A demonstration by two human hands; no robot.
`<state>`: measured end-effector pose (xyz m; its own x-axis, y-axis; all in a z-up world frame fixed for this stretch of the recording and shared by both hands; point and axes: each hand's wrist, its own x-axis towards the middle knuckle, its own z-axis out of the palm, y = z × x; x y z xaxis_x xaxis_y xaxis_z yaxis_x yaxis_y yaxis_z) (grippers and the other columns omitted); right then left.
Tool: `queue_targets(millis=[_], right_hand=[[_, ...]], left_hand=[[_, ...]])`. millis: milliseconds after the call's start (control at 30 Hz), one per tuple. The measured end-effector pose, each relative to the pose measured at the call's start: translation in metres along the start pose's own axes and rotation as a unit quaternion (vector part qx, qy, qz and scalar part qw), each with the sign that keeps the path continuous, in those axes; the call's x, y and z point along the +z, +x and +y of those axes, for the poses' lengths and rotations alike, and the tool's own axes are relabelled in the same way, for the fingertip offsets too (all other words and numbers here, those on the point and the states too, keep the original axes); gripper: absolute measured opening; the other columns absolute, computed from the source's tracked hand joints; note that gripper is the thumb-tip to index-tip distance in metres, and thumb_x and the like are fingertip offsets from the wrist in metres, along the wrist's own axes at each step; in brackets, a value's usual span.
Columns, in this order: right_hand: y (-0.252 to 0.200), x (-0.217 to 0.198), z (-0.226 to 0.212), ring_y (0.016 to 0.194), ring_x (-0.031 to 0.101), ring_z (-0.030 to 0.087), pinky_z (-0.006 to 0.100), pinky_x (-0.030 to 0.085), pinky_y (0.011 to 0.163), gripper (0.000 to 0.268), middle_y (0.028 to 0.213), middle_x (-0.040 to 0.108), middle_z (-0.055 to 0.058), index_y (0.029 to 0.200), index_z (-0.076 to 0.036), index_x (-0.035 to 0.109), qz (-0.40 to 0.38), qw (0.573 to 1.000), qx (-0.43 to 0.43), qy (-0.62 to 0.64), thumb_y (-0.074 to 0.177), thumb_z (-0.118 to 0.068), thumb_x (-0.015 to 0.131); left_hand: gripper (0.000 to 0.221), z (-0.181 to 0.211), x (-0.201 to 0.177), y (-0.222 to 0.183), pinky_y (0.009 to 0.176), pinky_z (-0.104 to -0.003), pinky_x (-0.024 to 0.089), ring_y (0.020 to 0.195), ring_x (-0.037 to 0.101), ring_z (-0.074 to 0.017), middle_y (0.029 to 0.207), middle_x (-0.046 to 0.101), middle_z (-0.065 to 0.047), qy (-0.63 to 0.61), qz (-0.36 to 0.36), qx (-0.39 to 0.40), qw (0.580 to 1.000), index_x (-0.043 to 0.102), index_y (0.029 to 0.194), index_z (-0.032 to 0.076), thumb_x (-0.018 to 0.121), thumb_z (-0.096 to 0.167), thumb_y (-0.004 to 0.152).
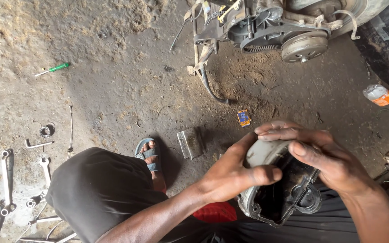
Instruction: The recorder is cleaning and inspecting internal engine components of a motorcycle using a screwdriver and a brush.
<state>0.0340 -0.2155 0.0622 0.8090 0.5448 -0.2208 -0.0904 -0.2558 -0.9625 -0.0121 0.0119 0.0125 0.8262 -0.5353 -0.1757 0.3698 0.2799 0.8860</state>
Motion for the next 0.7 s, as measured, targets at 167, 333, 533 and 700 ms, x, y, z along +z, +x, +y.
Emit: queue_targets(millis=[167, 333, 533, 700], right_hand=[[-0.005, -0.005, -0.003, 0.142, 0.057, 0.039, 0.053, 0.038, 0.120, 0.049, 0.147, 0.064, 0.023, 0.132, -0.001, 0.070, -0.063, 0.994, -0.063, -0.058, 0.102, -0.035, 0.050], [-0.020, -0.020, 0.011, 0.122, 0.073, 0.041, 0.050, 0.057, 0.104, 0.046, 0.132, 0.073, 0.028, 0.126, 0.001, 0.074, -0.018, 0.996, -0.087, -0.030, 0.106, -0.036, 0.054], [-0.032, -0.023, 0.029, 0.117, 0.071, 0.038, 0.045, 0.054, 0.107, 0.042, 0.127, 0.070, 0.030, 0.119, 0.004, 0.071, 0.084, 0.987, -0.130, -0.049, 0.111, -0.034, 0.055], [-0.041, -0.032, 0.043, 0.112, 0.071, 0.036, 0.043, 0.057, 0.101, 0.043, 0.124, 0.070, 0.029, 0.118, 0.003, 0.069, 0.129, 0.976, -0.172, -0.042, 0.114, -0.037, 0.055]], left_hand=[[0.109, 0.015, -0.001, -0.013, 0.108, -0.038, 0.056, 0.122, 0.067, -0.0291, 0.132, 0.065, -0.018, 0.046, -0.015, 0.082, 0.995, 0.040, 0.155, -0.005, 0.073, 0.061, 0.075], [0.102, 0.034, 0.004, -0.025, 0.102, -0.033, 0.056, 0.112, 0.069, -0.0214, 0.120, 0.071, -0.015, 0.002, -0.067, 0.039, 0.997, 0.047, 0.150, -0.005, 0.087, 0.043, 0.069], [0.099, 0.008, 0.005, -0.027, 0.106, -0.032, 0.058, 0.116, 0.071, -0.0188, 0.125, 0.072, -0.014, 0.079, 0.001, 0.097, 0.992, 0.049, 0.150, -0.006, 0.088, 0.042, 0.072], [0.088, 0.009, 0.007, -0.032, 0.101, -0.035, 0.059, 0.110, 0.071, -0.0238, 0.120, 0.069, -0.017, 0.157, 0.057, 0.174, 0.970, 0.056, 0.143, -0.008, 0.087, 0.040, 0.076]])
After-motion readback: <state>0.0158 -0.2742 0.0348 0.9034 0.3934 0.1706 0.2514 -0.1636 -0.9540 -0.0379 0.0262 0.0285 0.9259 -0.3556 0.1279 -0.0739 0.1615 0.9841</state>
